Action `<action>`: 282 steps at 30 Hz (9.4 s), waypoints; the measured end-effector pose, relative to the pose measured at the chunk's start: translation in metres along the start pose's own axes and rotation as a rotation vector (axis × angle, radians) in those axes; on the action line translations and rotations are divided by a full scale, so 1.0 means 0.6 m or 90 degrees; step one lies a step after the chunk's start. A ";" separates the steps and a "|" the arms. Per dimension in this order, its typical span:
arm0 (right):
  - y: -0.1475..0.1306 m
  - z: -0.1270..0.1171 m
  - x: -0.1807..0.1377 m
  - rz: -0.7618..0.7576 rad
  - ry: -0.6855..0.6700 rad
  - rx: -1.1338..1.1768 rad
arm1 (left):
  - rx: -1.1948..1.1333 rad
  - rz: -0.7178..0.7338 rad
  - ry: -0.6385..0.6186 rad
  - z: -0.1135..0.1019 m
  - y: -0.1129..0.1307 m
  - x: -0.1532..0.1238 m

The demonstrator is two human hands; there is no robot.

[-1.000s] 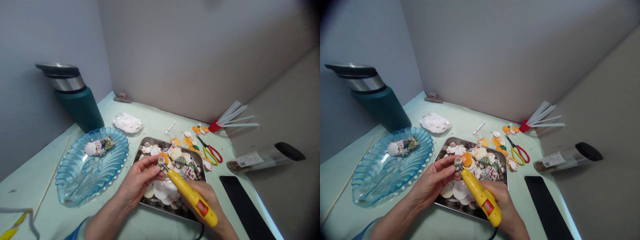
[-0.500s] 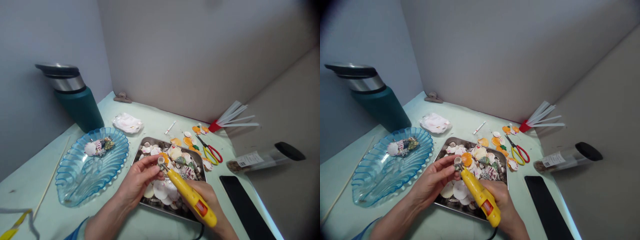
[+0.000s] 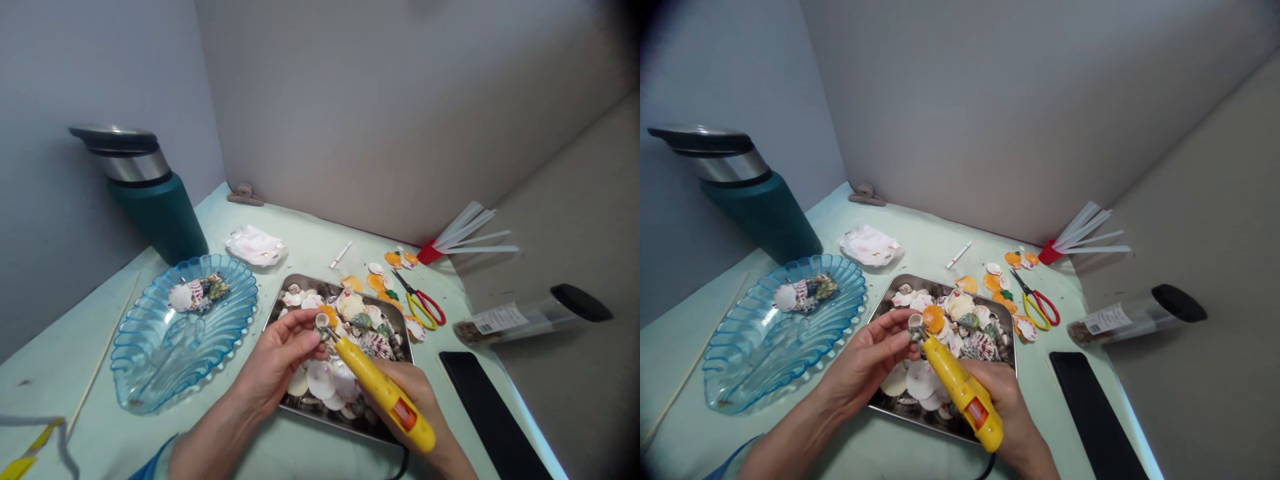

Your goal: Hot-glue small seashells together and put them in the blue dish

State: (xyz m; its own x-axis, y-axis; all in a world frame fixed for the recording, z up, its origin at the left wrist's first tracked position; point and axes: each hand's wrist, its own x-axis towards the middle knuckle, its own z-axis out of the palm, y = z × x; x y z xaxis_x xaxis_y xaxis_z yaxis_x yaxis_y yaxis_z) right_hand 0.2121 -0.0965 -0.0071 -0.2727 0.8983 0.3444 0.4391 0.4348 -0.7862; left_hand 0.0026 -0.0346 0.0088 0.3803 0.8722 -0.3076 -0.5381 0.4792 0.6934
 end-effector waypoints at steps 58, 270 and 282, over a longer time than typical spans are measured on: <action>-0.011 -0.006 0.002 0.061 -0.013 -0.059 | 0.009 0.004 -0.022 -0.003 -0.001 0.000; -0.011 -0.009 -0.008 0.125 0.100 -0.207 | -0.050 0.074 0.079 -0.011 -0.001 0.008; -0.040 0.003 -0.004 0.196 -0.103 -0.381 | -0.058 0.088 0.055 -0.009 -0.003 0.007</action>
State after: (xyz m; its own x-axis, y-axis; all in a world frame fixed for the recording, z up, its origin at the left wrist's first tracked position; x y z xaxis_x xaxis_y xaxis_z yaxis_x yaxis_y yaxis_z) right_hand 0.2005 -0.1092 0.0101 -0.1642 0.9859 0.0336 0.9011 0.1637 -0.4015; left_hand 0.0011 -0.0311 0.0026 0.2340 0.9336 -0.2715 -0.6479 0.3579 0.6724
